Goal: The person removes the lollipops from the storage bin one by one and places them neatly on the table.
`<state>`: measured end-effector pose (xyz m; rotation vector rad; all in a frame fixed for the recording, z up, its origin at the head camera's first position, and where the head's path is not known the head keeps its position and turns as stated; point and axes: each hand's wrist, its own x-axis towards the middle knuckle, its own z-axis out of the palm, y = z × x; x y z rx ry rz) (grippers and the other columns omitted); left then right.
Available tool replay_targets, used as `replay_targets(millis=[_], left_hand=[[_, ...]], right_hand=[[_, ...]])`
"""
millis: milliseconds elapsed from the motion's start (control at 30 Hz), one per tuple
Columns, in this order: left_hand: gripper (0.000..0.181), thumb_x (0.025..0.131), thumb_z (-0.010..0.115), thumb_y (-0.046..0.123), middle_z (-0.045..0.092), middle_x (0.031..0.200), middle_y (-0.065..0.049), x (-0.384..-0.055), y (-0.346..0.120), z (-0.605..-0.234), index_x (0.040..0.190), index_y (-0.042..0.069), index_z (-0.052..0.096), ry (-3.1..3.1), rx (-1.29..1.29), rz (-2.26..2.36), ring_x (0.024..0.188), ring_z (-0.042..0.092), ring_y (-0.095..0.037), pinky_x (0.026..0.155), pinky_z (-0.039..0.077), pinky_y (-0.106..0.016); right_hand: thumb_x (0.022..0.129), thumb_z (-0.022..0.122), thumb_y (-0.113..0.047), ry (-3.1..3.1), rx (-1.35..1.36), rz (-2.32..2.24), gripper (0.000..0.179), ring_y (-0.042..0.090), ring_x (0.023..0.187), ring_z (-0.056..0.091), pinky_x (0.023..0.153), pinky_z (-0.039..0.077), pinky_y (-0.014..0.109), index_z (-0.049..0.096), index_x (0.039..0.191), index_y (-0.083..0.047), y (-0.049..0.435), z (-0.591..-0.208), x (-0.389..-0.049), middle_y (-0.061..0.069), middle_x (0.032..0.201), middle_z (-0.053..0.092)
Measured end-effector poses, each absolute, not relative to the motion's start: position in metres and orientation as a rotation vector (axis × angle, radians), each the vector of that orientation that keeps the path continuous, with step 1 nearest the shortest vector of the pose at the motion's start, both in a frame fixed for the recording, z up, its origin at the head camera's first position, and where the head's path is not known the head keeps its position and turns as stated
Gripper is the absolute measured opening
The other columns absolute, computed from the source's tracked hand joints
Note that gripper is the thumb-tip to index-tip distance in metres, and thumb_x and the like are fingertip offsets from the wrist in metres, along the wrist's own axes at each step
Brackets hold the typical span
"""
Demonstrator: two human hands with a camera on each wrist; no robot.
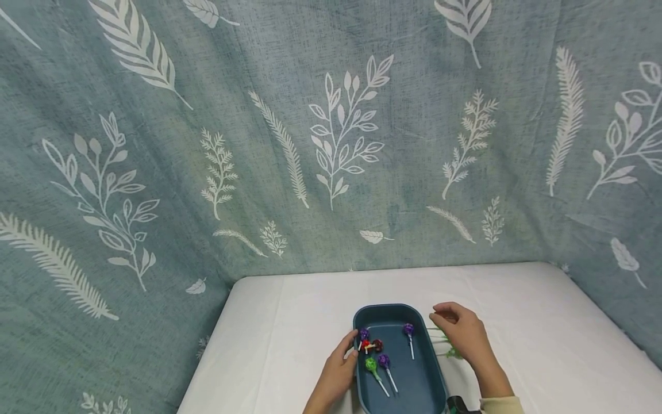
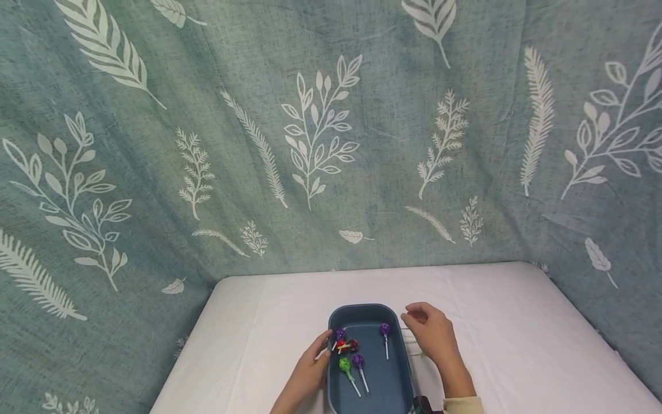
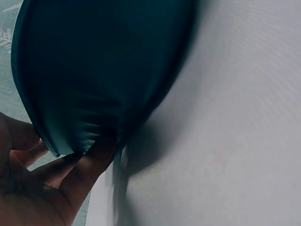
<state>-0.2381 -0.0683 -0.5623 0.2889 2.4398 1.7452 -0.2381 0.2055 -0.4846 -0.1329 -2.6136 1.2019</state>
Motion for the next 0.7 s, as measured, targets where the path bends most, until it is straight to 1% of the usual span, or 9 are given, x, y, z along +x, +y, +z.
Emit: replay_targets(millis=[133, 267, 400, 567, 700], left_hand=[[0.041, 0.093, 0.043, 0.020, 0.043, 0.131, -0.007, -0.238, -0.068, -0.562, 0.134, 0.023, 0.039, 2.440, 0.285, 1.744, 0.096, 0.057, -0.016, 0.087, 0.041, -0.046], [0.042, 0.093, 0.043, 0.019, 0.044, 0.130, -0.007, -0.238, -0.068, -0.562, 0.134, 0.023, 0.039, 2.461, 0.291, 1.730, 0.100, 0.055, -0.020, 0.089, 0.039, -0.047], [0.042, 0.093, 0.043, 0.019, 0.044, 0.130, -0.007, -0.239, -0.068, -0.563, 0.134, 0.023, 0.039, 2.466, 0.293, 1.725, 0.101, 0.055, -0.023, 0.088, 0.040, -0.047], [0.041, 0.093, 0.043, 0.019, 0.044, 0.130, -0.008, -0.240, -0.068, -0.564, 0.134, 0.022, 0.039, 2.467, 0.296, 1.724, 0.102, 0.054, -0.024, 0.088, 0.040, -0.047], [0.041, 0.093, 0.042, 0.020, 0.044, 0.130, -0.008, -0.239, -0.069, -0.564, 0.134, 0.022, 0.039, 2.457, 0.303, 1.732, 0.104, 0.053, -0.023, 0.089, 0.039, -0.047]], right_hand=[[0.080, 0.059, -0.045, -2.616, -0.092, 1.242, 0.042, 0.024, 0.089, 0.059, 0.075, 0.046, 0.044, 0.062, 0.103, -0.010, 0.194, -0.482, -0.243, 0.006, 0.096, 0.063], [0.080, 0.061, -0.043, -2.628, -0.055, 1.288, 0.041, 0.022, 0.087, 0.059, 0.073, 0.048, 0.042, 0.062, 0.103, -0.009, 0.183, -0.484, -0.249, 0.005, 0.095, 0.063], [0.080, 0.063, -0.036, -2.637, -0.035, 1.272, 0.034, 0.022, 0.086, 0.059, 0.071, 0.048, 0.041, 0.063, 0.101, -0.009, 0.171, -0.487, -0.255, 0.004, 0.093, 0.063], [0.079, 0.065, -0.028, -2.646, 0.006, 1.246, 0.026, 0.021, 0.083, 0.059, 0.070, 0.048, 0.042, 0.064, 0.097, -0.009, 0.158, -0.493, -0.261, 0.003, 0.089, 0.064], [0.079, 0.066, -0.026, -2.677, 0.013, 1.288, 0.023, 0.017, 0.078, 0.059, 0.065, 0.049, 0.037, 0.064, 0.095, -0.010, 0.152, -0.500, -0.266, 0.001, 0.087, 0.063]])
